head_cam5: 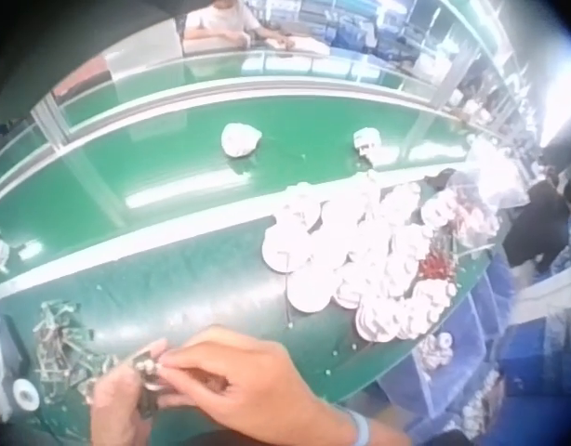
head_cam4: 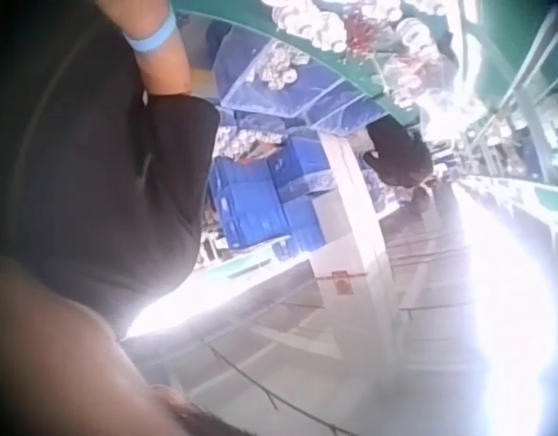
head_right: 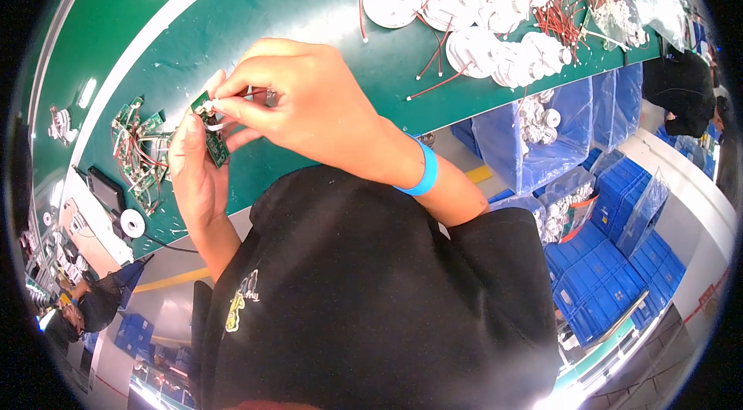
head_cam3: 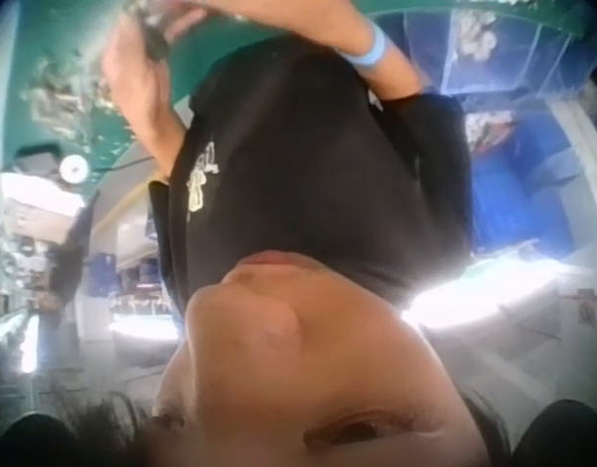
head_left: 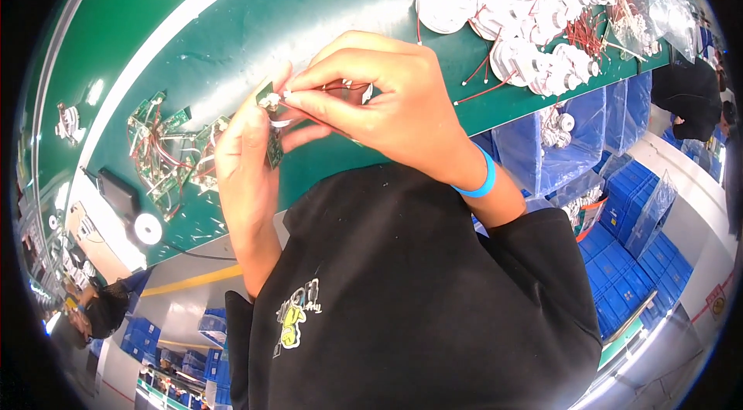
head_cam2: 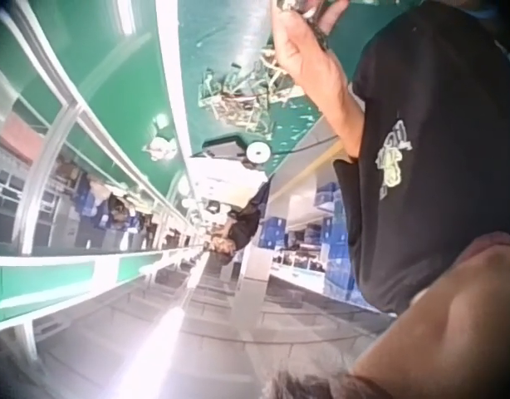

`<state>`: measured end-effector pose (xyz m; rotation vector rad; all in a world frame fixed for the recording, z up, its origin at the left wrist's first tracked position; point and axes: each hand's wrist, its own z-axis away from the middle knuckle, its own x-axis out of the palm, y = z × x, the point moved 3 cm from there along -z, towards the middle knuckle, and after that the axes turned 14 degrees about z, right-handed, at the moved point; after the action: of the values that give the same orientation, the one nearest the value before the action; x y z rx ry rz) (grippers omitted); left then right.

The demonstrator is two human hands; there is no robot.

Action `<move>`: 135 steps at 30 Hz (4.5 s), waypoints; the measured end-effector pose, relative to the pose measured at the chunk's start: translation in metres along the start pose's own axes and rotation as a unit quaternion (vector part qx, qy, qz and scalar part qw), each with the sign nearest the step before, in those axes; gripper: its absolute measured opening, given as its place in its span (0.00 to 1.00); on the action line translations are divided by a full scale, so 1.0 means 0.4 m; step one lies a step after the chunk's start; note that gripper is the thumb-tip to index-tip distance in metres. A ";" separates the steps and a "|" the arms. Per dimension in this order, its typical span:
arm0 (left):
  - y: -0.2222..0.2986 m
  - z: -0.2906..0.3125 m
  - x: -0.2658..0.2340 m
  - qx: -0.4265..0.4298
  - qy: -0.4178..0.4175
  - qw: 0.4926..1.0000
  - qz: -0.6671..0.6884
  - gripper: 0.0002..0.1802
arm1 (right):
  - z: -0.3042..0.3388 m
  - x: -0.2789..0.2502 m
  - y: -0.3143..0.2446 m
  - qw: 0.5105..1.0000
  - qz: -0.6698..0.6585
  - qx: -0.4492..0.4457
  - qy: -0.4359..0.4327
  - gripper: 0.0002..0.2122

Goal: The person assembles electronic components by hand, connecting circuit boards to plastic housings with wire connectors and cables.

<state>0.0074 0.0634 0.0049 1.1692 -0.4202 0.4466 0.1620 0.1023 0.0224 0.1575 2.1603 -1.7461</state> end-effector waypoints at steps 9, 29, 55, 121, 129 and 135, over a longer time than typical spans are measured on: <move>-0.008 0.007 -0.003 0.018 0.010 0.999 -0.043 0.26 | 0.013 0.012 0.004 0.999 0.032 0.031 -0.028 0.05; 0.010 0.023 0.010 -0.057 0.015 0.997 -0.054 0.24 | 0.032 0.010 0.002 0.996 0.078 0.029 -0.025 0.04; -0.006 0.036 0.014 -0.105 0.025 0.994 0.004 0.26 | 0.066 0.028 -0.011 0.966 0.217 -0.130 0.063 0.10; 0.006 0.054 -0.028 -0.111 -0.119 0.964 -0.211 0.23 | 0.042 0.021 0.046 0.984 0.069 -0.012 -0.162 0.12; 0.003 0.018 -0.031 -0.050 0.025 0.996 -0.075 0.27 | 0.121 -0.046 0.124 0.983 0.166 0.064 0.046 0.23; -0.050 0.022 -0.068 -0.129 0.001 0.985 0.117 0.29 | 0.298 -0.039 0.144 0.924 -0.105 0.368 -0.023 0.19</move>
<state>-0.0053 0.0453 -0.0224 0.8708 -0.5997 0.5784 0.2183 0.0030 -0.0460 0.0669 1.4218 -2.5805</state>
